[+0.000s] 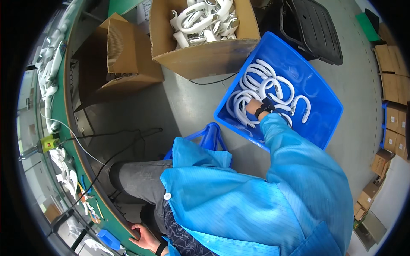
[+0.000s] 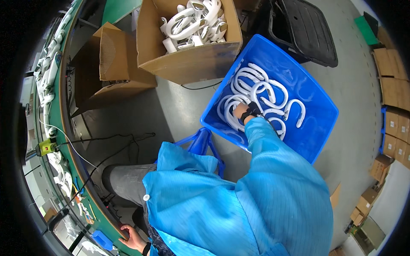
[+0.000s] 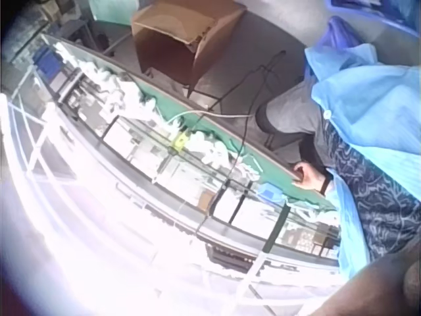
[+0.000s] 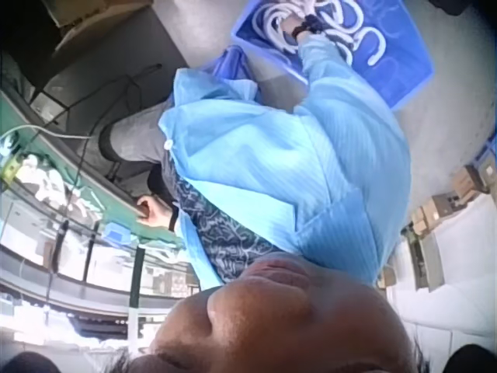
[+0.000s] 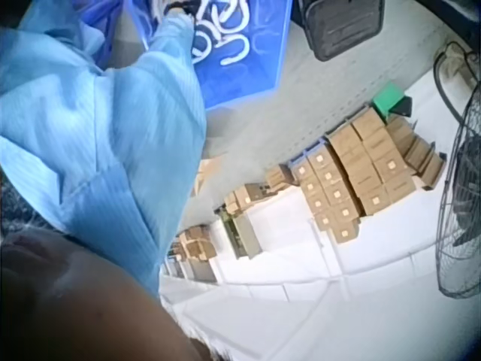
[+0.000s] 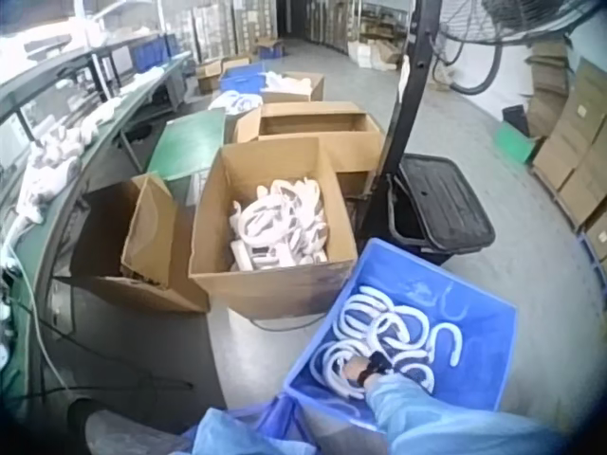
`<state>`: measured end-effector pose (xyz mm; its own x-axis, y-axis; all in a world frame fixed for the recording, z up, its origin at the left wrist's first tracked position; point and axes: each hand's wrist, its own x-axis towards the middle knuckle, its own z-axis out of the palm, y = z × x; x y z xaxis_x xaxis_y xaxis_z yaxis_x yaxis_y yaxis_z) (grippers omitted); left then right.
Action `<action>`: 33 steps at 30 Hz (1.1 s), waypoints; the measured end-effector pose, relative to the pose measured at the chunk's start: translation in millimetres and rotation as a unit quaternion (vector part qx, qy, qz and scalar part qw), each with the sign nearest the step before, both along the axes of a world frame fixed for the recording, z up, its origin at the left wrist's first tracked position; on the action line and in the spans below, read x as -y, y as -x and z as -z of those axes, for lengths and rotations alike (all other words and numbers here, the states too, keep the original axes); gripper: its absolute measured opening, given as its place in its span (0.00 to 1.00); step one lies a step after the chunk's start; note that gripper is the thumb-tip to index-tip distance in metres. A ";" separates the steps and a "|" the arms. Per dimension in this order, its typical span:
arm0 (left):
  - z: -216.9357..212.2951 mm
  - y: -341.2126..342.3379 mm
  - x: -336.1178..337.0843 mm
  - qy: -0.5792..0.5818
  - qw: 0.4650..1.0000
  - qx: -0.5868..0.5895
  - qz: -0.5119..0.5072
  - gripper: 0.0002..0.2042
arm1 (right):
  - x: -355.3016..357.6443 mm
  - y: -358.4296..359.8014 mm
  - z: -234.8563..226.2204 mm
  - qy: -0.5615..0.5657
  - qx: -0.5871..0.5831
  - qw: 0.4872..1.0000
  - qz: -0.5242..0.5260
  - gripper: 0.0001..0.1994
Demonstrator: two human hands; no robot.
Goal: Assembling the outer casing and internal components of a white neck massager at an industrial workstation.
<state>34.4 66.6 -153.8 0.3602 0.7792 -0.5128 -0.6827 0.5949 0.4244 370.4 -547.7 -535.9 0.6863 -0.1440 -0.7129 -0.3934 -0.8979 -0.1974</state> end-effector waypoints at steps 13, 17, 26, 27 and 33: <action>-21.7 17.7 37.1 -0.067 0.993 -0.055 0.078 0.18 | -226.2 -32.4 -319.5 -0.446 -0.163 0.847 -0.237 0.12; -59.7 54.6 85.3 -0.101 0.955 -0.196 0.196 0.19 | -344.7 -9.4 -428.4 -0.518 -0.161 0.768 -0.339 0.04; 36.4 305.8 167.3 0.023 0.865 -0.482 -0.136 0.10 | -547.5 180.0 -507.5 -0.639 -0.153 0.565 -0.499 0.04; 71.6 334.4 190.6 0.084 0.828 -0.529 -0.168 0.10 | -558.9 202.6 -509.7 -0.642 -0.150 0.542 -0.521 0.04; 263.6 389.4 272.2 0.313 0.805 -0.475 -0.166 0.12 | -598.5 326.2 -502.8 -0.589 -0.134 0.395 -0.692 0.04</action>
<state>-355.0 -205.6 -417.4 -0.6020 0.2337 -0.7635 -0.3923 0.7463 0.5377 44.3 50.8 -33.1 -0.5971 0.7769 0.1995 0.1655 0.3628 -0.9171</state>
